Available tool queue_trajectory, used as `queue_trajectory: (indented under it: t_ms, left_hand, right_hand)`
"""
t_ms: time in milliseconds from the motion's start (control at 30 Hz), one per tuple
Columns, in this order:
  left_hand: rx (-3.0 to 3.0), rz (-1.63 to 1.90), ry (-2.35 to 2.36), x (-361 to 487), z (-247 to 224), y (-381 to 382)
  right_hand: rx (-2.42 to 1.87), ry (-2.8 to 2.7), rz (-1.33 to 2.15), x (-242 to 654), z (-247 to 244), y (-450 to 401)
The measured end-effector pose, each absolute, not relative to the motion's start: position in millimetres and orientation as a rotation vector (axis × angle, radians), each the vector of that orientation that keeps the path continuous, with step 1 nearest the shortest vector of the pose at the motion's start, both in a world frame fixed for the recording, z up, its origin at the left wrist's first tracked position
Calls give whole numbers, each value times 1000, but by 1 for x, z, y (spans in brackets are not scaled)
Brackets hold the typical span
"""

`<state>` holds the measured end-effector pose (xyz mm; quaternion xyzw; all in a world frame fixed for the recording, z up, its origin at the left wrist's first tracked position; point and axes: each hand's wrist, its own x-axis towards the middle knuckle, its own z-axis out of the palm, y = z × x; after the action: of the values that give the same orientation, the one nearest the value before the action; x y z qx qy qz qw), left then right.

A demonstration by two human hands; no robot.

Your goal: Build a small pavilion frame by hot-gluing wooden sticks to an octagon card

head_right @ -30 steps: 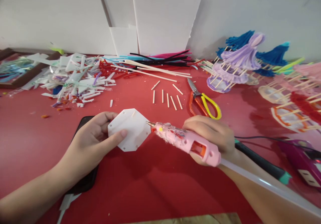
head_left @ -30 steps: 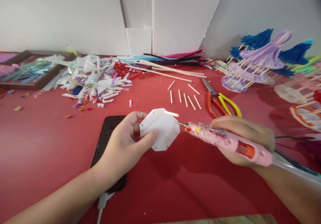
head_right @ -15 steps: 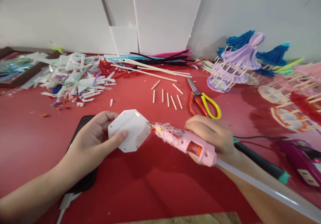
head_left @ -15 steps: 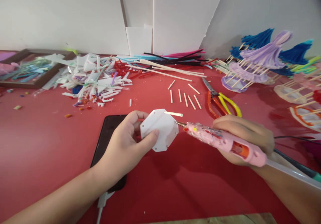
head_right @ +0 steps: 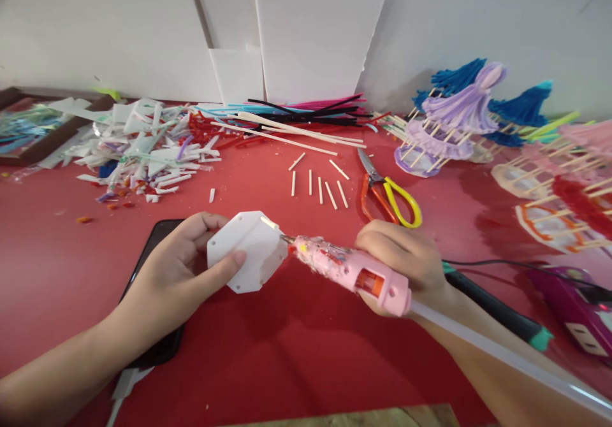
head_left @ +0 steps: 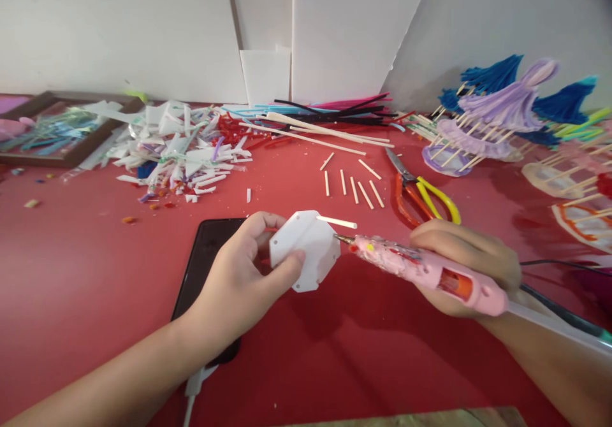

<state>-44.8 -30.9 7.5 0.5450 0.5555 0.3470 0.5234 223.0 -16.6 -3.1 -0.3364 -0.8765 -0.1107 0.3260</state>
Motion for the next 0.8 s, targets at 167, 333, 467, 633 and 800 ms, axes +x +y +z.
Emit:
queue_trajectory:
  t_ms: [167, 333, 467, 633, 800]
  left_hand:
    - [1325, 840, 1332, -44, 10, -32]
    - [1338, 853, 1338, -44, 9, -31]
    - [1341, 839, 1345, -45, 7, -30]
    - [1357, 840, 1341, -46, 5, -30]
    - [1424, 828, 1387, -47, 3, -31]
  right_hand:
    - [-870, -2307, -327, 223, -2, -16]
    - [-908, -2312, -317, 223, -3, -16]
    - [-954, -2319, -317, 223, -5, -17]
    - [-951, -2313, -253, 223, -6, -18]
    - [-928, -2292, -231, 222, -5, -17]
